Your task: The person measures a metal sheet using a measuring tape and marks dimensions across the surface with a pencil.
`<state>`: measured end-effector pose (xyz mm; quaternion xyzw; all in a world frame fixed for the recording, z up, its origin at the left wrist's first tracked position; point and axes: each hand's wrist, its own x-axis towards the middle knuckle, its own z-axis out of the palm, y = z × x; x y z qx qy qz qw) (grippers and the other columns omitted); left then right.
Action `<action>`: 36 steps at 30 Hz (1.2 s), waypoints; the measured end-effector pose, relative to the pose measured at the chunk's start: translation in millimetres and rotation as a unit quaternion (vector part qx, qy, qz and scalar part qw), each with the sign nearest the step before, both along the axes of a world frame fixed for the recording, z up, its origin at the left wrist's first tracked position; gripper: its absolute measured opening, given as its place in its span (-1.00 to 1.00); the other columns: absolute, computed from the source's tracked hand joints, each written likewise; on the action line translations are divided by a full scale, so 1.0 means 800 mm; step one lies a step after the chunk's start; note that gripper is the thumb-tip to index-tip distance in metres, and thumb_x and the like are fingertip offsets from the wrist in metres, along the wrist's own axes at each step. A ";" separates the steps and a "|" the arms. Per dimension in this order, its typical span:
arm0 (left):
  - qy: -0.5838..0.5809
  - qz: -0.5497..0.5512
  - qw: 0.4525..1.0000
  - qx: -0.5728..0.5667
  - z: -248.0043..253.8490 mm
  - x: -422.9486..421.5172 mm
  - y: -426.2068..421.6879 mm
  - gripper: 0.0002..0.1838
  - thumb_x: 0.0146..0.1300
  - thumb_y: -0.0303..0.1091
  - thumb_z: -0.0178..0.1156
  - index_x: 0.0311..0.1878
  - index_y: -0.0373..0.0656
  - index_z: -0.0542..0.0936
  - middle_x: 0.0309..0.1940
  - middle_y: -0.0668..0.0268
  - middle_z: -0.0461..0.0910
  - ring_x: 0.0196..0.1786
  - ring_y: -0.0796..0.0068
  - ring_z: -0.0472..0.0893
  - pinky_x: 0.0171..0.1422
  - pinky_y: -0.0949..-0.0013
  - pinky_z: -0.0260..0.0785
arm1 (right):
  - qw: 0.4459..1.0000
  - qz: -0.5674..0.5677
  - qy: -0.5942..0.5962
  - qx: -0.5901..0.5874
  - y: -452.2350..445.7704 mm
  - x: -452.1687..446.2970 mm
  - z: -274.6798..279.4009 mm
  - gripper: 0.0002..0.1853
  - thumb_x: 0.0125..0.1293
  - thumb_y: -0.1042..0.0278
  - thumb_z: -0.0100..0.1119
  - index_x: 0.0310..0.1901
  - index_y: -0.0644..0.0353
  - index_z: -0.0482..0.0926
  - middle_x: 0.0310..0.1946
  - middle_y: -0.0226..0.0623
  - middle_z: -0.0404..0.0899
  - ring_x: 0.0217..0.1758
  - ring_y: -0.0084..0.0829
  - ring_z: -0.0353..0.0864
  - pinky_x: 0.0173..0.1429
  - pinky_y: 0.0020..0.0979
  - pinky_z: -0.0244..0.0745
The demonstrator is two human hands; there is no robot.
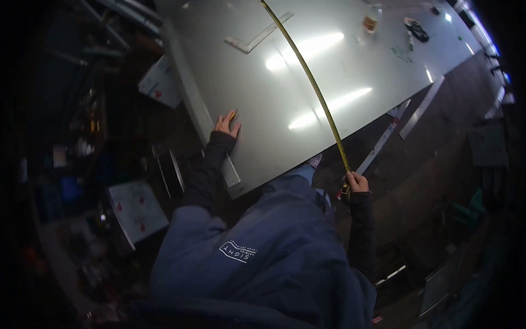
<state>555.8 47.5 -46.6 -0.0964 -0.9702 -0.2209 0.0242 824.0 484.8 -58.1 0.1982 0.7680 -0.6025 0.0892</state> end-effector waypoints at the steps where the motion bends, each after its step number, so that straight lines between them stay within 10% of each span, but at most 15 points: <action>1: 0.039 0.009 0.998 0.049 -0.006 0.004 -0.001 -0.55 0.16 -0.05 0.18 0.07 -0.05 0.50 -0.23 0.09 0.53 -0.13 0.11 0.57 -0.10 0.21 0.43 | 1.000 0.014 -0.008 -0.006 -0.018 -0.009 0.009 -0.62 0.38 0.16 -0.01 -0.45 0.31 0.56 -0.60 -0.47 0.48 -0.49 -0.64 0.42 -0.37 -0.53 0.31; 11: 0.035 0.221 0.942 0.248 0.020 0.197 -0.033 -0.72 0.18 -0.10 0.20 -0.30 -0.14 0.64 -0.59 0.25 0.56 -0.49 0.32 0.58 -0.34 0.33 0.38 | 0.959 0.124 -0.083 -0.240 -0.173 -0.049 -0.028 -0.61 0.39 0.16 -0.01 -0.43 0.31 0.59 -0.58 -0.42 0.53 -0.51 -0.62 0.46 -0.38 -0.54 0.35; 14: -0.041 0.262 0.928 0.262 0.014 0.249 -0.085 -0.81 0.18 -0.29 0.25 -0.28 -0.23 0.65 -0.56 0.48 0.53 -0.45 0.78 0.45 -0.33 0.61 0.29 | 0.958 0.122 -0.106 -0.235 -0.208 -0.038 -0.036 -0.60 0.39 0.11 -0.01 -0.45 0.27 0.59 -0.59 -0.43 0.52 -0.55 -0.62 0.45 -0.41 -0.55 0.33; 20: 0.025 0.263 0.925 0.271 0.008 0.247 -0.189 -0.74 0.11 -0.16 0.31 -0.31 -0.18 0.65 -0.62 0.43 0.51 -0.56 0.67 0.42 -0.44 0.51 0.27 | 0.969 0.108 -0.099 -0.197 -0.256 -0.043 -0.041 -0.59 0.38 0.09 0.00 -0.46 0.26 0.58 -0.60 -0.41 0.52 -0.58 -0.60 0.46 -0.45 -0.54 0.33; 26: 0.065 0.123 0.978 0.159 0.045 0.126 -0.295 -0.72 0.20 -0.12 0.20 -0.37 -0.18 0.62 -0.49 0.17 0.56 -0.37 0.20 0.59 -0.29 0.26 0.37 | 0.988 0.034 -0.076 -0.131 -0.315 -0.053 -0.029 -0.59 0.36 0.11 0.03 -0.48 0.29 0.60 -0.62 -0.40 0.51 -0.58 -0.57 0.44 -0.44 -0.50 0.33; 36: 0.049 -0.198 0.974 0.099 0.101 -0.168 -0.290 -0.79 0.13 -0.27 0.23 -0.15 0.01 0.65 -0.30 0.21 0.57 -0.21 0.18 0.59 -0.14 0.30 0.41 | 0.980 -0.006 -0.115 0.159 -0.386 -0.036 0.022 -0.59 0.30 0.09 0.04 -0.40 0.35 0.60 -0.60 -0.17 0.57 -0.50 -0.39 0.56 -0.34 -0.33 0.41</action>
